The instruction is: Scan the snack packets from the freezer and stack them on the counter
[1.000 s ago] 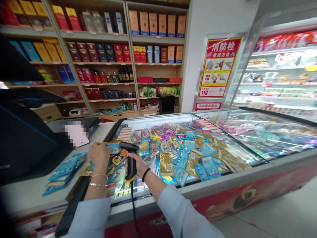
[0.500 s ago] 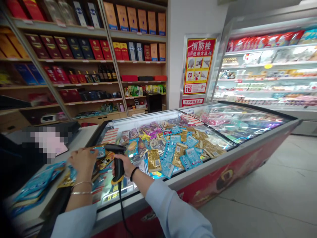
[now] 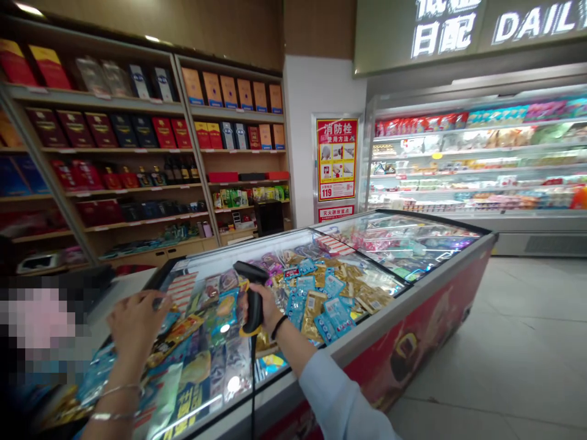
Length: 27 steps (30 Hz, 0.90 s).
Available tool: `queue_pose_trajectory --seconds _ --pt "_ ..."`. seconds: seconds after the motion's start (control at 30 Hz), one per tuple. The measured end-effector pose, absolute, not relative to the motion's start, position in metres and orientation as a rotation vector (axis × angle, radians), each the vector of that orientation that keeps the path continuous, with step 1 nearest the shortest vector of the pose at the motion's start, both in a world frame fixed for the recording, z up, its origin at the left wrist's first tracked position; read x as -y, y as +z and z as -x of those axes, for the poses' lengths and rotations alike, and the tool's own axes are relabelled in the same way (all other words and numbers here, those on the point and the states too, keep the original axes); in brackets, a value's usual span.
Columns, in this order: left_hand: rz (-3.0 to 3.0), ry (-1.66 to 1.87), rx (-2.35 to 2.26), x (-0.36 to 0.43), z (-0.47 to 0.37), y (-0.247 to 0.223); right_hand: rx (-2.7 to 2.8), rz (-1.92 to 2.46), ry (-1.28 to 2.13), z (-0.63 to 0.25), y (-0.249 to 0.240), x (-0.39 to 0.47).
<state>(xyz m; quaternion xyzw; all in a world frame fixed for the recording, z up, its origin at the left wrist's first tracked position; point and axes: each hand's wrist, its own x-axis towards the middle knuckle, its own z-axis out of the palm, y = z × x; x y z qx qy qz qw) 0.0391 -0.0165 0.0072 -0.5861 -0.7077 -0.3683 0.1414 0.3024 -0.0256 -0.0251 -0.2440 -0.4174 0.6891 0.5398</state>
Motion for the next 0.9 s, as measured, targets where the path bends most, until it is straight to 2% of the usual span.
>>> queue_pose_trajectory --seconds 0.1,0.3,0.63,0.9 --pt "1.713 -0.982 1.872 0.018 -0.069 0.027 0.977 0.535 1.556 -0.336 -0.014 0.022" --pt "1.878 -1.071 1.658 0.021 -0.141 0.046 0.965 0.501 1.382 -0.408 -0.009 0.034" --pt "2.351 -0.976 1.607 0.007 -0.279 -0.020 0.872 0.526 1.224 -0.474 -0.038 0.037" --pt "2.462 -0.754 1.708 -0.003 -0.327 -0.048 0.808 0.509 1.248 -0.474 -0.058 0.020"
